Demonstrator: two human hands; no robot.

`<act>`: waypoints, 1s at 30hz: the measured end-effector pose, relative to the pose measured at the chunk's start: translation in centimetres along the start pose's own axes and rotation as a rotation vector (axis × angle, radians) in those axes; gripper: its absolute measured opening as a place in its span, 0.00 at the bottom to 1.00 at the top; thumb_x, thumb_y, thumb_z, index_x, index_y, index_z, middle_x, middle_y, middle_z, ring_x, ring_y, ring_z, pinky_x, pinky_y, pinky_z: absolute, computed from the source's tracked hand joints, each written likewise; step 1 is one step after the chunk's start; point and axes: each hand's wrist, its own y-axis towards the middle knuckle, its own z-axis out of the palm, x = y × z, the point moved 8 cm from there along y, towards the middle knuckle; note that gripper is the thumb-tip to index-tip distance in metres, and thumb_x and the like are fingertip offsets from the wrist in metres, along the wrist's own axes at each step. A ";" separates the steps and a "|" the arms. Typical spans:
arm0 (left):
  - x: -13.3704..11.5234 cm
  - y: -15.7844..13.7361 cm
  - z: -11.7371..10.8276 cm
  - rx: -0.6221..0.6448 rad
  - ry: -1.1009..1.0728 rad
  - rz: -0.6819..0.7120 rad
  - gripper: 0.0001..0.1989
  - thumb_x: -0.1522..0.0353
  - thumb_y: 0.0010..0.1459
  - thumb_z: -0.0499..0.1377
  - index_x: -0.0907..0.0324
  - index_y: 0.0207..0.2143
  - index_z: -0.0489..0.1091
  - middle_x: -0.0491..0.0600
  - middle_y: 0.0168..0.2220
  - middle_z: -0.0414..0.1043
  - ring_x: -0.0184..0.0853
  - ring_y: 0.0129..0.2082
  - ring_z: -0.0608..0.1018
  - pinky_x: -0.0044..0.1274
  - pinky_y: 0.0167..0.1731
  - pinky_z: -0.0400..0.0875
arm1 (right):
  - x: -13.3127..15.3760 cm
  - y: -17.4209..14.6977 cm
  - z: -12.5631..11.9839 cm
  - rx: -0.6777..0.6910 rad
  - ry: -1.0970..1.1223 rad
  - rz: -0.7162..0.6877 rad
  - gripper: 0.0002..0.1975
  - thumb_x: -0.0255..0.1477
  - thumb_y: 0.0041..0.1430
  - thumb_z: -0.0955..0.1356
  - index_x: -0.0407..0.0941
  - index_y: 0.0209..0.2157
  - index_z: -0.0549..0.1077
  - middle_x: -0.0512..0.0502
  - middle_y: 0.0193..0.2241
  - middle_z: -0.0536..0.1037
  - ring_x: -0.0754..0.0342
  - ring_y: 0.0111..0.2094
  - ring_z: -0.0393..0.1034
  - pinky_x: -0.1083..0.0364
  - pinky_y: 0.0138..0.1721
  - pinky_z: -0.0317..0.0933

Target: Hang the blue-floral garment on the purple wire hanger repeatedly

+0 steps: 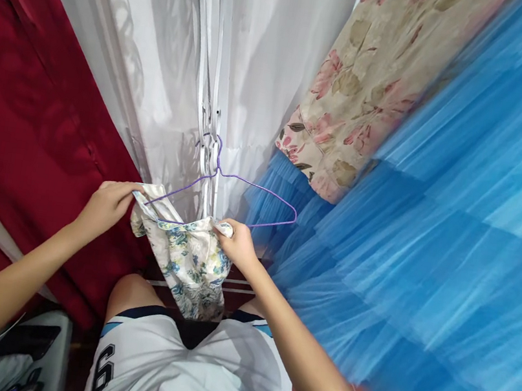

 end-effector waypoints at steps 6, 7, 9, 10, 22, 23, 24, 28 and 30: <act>-2.7 2.1 3.6 -0.029 -0.304 -0.142 0.14 0.74 0.62 0.47 0.57 0.42 0.70 0.46 0.33 0.74 0.31 0.27 0.72 0.22 0.32 0.65 | 0.5 -0.8 0.2 -0.046 0.034 0.004 0.10 0.34 0.55 0.69 0.41 0.32 0.78 0.46 0.27 0.79 0.51 0.29 0.70 0.57 0.30 0.60; -3.0 2.2 3.9 -0.048 -0.343 -0.169 0.13 0.73 0.62 0.48 0.57 0.42 0.70 0.45 0.31 0.72 0.30 0.24 0.70 0.21 0.29 0.64 | 0.4 -0.8 0.2 -0.047 0.035 0.007 0.10 0.34 0.55 0.69 0.41 0.32 0.78 0.46 0.27 0.79 0.51 0.29 0.70 0.57 0.30 0.60; -3.2 2.0 4.1 -0.088 -0.424 -0.214 0.11 0.71 0.62 0.49 0.57 0.43 0.69 0.44 0.29 0.70 0.28 0.21 0.67 0.20 0.26 0.62 | 0.2 -1.0 -0.2 -0.047 0.020 0.008 0.10 0.34 0.54 0.69 0.42 0.33 0.78 0.46 0.27 0.79 0.51 0.29 0.71 0.57 0.31 0.60; -3.2 1.8 4.1 -0.103 -0.466 -0.241 0.10 0.70 0.62 0.51 0.57 0.45 0.68 0.44 0.29 0.70 0.27 0.21 0.67 0.19 0.24 0.61 | 0.1 -1.0 -0.4 -0.050 0.006 0.007 0.10 0.33 0.54 0.69 0.42 0.33 0.79 0.46 0.28 0.80 0.51 0.29 0.71 0.57 0.31 0.60; -2.6 -2.1 4.7 0.078 -0.606 -0.399 0.15 0.57 0.59 0.57 0.60 0.39 0.72 0.49 0.35 0.76 0.36 0.33 0.77 0.23 0.33 0.70 | 0.2 -0.9 -1.6 -0.109 -0.036 0.002 0.09 0.33 0.56 0.67 0.43 0.33 0.78 0.44 0.30 0.81 0.48 0.31 0.73 0.55 0.32 0.62; -3.0 -1.7 4.1 0.031 -0.530 -0.381 0.15 0.57 0.61 0.56 0.59 0.39 0.72 0.48 0.36 0.76 0.36 0.34 0.77 0.22 0.33 0.69 | 0.4 -0.9 -1.1 -0.082 -0.039 0.003 0.09 0.33 0.56 0.67 0.43 0.33 0.78 0.45 0.29 0.81 0.48 0.31 0.73 0.55 0.32 0.62; -3.5 -1.3 3.6 -0.008 -0.449 -0.356 0.14 0.58 0.62 0.54 0.58 0.39 0.72 0.48 0.37 0.77 0.36 0.36 0.77 0.22 0.35 0.68 | 0.7 -0.9 -0.6 -0.053 -0.040 0.001 0.09 0.32 0.56 0.67 0.44 0.33 0.78 0.45 0.29 0.81 0.48 0.30 0.73 0.55 0.31 0.62; -5.1 0.3 3.0 -0.033 -0.208 -0.247 0.14 0.60 0.66 0.49 0.55 0.44 0.71 0.50 0.38 0.77 0.39 0.38 0.78 0.24 0.36 0.65 | 1.8 -1.4 -1.5 -0.020 -0.057 -0.059 0.12 0.31 0.57 0.67 0.45 0.41 0.78 0.44 0.36 0.81 0.48 0.35 0.74 0.54 0.36 0.64; -5.1 0.4 3.6 0.009 -0.155 -0.224 0.15 0.60 0.67 0.48 0.54 0.46 0.71 0.49 0.35 0.77 0.40 0.35 0.79 0.23 0.34 0.63 | 2.0 -1.7 -3.5 -0.055 -0.122 -0.080 0.23 0.33 0.56 0.68 0.46 0.54 0.72 0.45 0.35 0.80 0.49 0.32 0.72 0.54 0.34 0.63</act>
